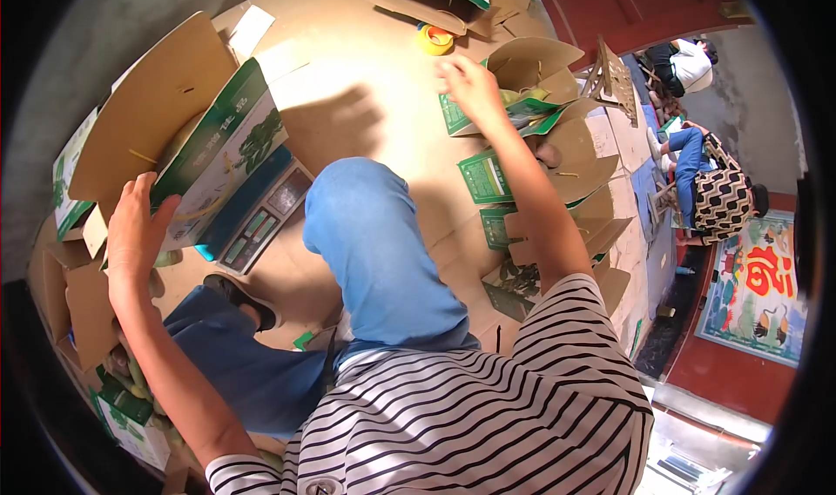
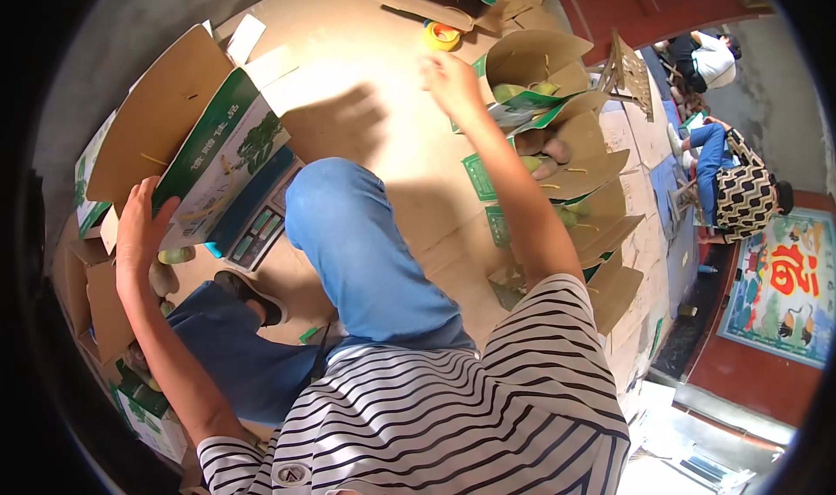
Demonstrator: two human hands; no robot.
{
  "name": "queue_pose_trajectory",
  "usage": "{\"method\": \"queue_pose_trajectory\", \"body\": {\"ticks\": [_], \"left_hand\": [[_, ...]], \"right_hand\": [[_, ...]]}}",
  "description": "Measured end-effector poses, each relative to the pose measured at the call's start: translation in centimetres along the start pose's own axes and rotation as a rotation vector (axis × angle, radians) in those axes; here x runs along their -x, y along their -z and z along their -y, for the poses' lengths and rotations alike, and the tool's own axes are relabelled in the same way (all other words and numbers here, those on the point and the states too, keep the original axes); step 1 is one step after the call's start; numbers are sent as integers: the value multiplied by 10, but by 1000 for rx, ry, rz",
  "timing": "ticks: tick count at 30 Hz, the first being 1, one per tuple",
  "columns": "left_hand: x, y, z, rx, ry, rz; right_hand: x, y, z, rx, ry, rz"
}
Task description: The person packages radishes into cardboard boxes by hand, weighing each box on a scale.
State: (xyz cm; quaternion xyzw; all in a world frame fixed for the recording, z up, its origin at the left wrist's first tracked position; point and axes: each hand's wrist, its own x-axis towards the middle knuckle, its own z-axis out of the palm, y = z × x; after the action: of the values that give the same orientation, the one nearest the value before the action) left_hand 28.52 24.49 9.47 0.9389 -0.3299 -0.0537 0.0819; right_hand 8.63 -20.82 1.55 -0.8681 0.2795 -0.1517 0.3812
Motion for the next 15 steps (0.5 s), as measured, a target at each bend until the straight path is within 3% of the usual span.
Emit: {"method": "queue_pose_trajectory", "body": {"ticks": [3,8,12,15], "left_hand": [[2,4,-10,-7,40,12],[0,-1,-6,-3,29,6],[-1,2,-11,11,40,23],[-2,3,-13,22,66,35]], "right_hand": [[-11,23,-101,551,-31,-146],[-6,27,-144,732,-450,-166],[-9,28,-137,852,-509,73],[-6,24,-165,929,-402,43]]}}
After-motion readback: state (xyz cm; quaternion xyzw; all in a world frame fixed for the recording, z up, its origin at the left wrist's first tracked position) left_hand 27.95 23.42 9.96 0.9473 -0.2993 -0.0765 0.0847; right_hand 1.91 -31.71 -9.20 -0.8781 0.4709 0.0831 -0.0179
